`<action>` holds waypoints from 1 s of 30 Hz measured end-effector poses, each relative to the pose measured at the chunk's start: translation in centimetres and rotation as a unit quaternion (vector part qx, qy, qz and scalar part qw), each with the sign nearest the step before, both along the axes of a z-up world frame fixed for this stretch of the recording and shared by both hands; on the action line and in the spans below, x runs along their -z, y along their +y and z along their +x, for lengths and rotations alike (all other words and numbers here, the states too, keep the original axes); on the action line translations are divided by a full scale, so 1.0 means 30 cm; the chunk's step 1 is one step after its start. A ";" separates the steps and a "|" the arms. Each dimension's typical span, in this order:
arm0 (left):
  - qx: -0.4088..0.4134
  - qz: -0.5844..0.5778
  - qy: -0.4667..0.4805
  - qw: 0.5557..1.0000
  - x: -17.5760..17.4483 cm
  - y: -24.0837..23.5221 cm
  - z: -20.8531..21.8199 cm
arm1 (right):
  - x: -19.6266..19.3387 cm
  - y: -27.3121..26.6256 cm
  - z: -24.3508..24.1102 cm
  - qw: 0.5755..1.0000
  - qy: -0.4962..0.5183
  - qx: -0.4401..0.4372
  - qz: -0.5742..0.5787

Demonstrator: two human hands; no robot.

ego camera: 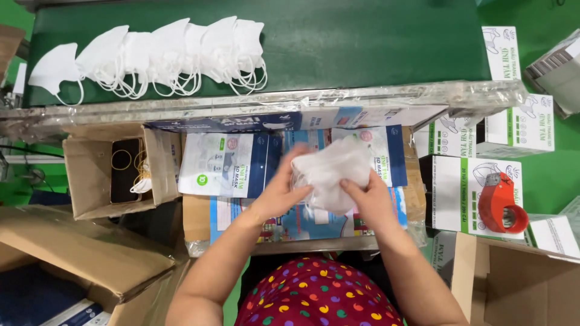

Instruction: Packaging face masks from a conveyor belt into small bags and then into larger boxes.

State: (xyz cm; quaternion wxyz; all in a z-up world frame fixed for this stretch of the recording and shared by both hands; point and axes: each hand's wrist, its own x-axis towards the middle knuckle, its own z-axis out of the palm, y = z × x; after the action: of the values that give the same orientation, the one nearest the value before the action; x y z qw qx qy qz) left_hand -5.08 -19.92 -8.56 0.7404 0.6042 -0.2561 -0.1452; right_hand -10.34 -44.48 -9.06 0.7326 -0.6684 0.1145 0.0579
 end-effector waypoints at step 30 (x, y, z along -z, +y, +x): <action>-0.361 0.497 -0.148 0.775 0.165 0.190 0.057 | 0.047 0.131 -0.035 0.953 -0.061 -0.101 -0.279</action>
State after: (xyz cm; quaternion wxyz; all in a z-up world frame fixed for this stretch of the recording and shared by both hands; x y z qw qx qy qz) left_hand -3.36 -14.22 -13.51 0.2886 0.9501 -0.0179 0.1168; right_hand -11.39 -40.56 -10.48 0.5126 -0.8567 0.0127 0.0566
